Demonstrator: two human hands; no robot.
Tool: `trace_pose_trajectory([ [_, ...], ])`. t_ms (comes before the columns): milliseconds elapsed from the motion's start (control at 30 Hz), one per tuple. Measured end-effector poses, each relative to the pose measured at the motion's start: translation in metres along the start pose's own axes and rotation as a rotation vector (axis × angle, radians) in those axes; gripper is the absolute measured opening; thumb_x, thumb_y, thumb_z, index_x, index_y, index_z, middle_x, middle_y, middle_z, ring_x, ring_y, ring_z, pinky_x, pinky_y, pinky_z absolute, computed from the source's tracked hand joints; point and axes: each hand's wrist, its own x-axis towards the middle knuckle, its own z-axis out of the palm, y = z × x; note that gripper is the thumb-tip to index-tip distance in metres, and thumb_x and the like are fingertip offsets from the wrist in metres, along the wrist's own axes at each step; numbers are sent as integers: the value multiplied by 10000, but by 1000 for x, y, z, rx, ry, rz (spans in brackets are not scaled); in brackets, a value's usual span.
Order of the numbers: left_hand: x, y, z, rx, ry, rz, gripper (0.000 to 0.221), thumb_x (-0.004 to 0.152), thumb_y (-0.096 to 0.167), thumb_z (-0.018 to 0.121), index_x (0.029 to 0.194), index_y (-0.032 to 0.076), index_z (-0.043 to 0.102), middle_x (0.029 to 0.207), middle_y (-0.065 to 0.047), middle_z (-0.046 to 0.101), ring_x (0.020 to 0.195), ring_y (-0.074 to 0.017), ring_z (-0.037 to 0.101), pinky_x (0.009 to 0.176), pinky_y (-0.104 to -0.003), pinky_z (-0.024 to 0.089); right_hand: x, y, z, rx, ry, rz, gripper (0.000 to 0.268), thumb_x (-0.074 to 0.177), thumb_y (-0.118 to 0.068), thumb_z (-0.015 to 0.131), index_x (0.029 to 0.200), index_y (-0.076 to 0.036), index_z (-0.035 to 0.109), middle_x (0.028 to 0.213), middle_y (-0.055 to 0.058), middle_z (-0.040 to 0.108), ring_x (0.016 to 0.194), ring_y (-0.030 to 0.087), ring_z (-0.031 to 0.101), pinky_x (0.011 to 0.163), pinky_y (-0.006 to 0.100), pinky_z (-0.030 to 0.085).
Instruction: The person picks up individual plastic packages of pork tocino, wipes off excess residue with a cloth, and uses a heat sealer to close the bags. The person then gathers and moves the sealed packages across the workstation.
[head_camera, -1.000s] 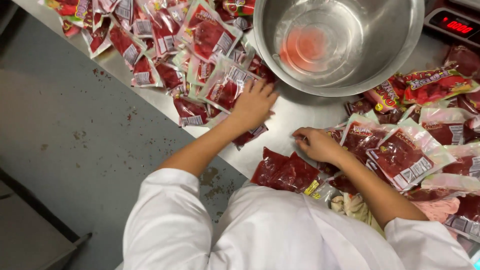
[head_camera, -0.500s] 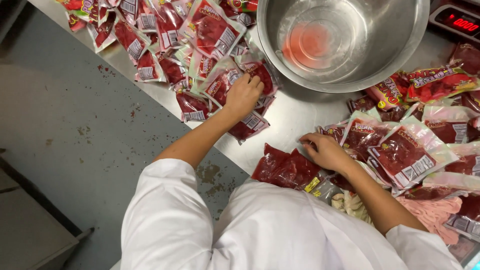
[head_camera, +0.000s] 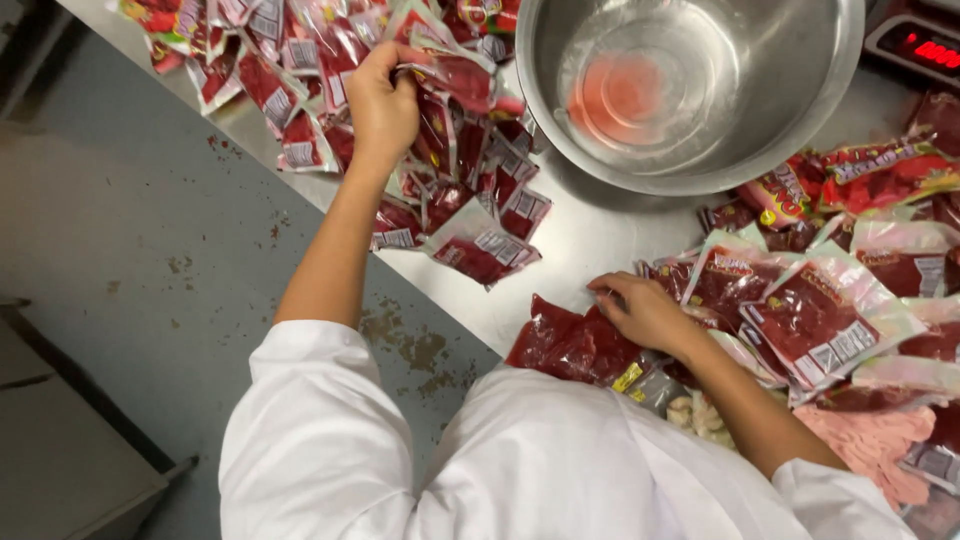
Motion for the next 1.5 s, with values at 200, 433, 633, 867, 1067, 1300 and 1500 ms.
trace_pose_trajectory([
  [200,29,-32,7,-63,57,-178,359,836,-183,556,879,132,722,961,-35,763,727,-111,649,579,-224,540,14,7,14,-46,-18,-75,364,1014,-246,534,1319,-83,649,1323,129,677,1189,302,657,1072,436,489],
  [433,66,-55,-11,227,161,225,157,822,-92,568,842,47,639,789,-82,677,675,-222,594,617,-390,471,15,6,12,-37,-25,-48,337,1000,-208,571,1298,-87,674,1239,142,710,1156,320,686,1030,437,524],
  [633,70,-55,5,408,49,273,144,827,-49,588,852,69,667,775,-73,680,673,-226,625,592,-387,490,16,-1,7,-6,-2,-49,312,989,-139,580,1266,-46,691,1145,207,740,1122,381,703,965,463,568],
  [867,60,-43,29,625,-85,320,134,832,2,609,864,96,700,759,-63,684,670,-229,662,564,-384,511,19,6,12,-29,-20,-40,303,990,-141,574,1253,-51,696,1143,205,740,1117,371,705,959,461,573],
  [1067,29,-34,60,805,-212,350,130,837,46,627,874,119,727,745,-55,686,667,-232,693,540,-381,529,11,4,5,-56,-13,-44,317,996,-162,570,1276,-72,688,1161,190,736,1131,371,698,977,458,560],
  [1300,-29,-46,128,975,-353,427,130,841,89,643,884,143,753,730,-47,689,665,-234,725,515,-378,548,13,10,14,-54,41,-95,296,978,-157,596,1239,-66,701,1133,198,741,1107,383,700,962,465,562],
  [1500,-79,-19,138,1040,-1093,310,542,1038,131,413,1579,121,425,1676,-82,341,1554,-385,179,1233,-622,61,20,-1,19,-81,-27,-122,304,996,-172,560,1253,-61,677,1139,189,732,1121,372,688,971,467,552],
])
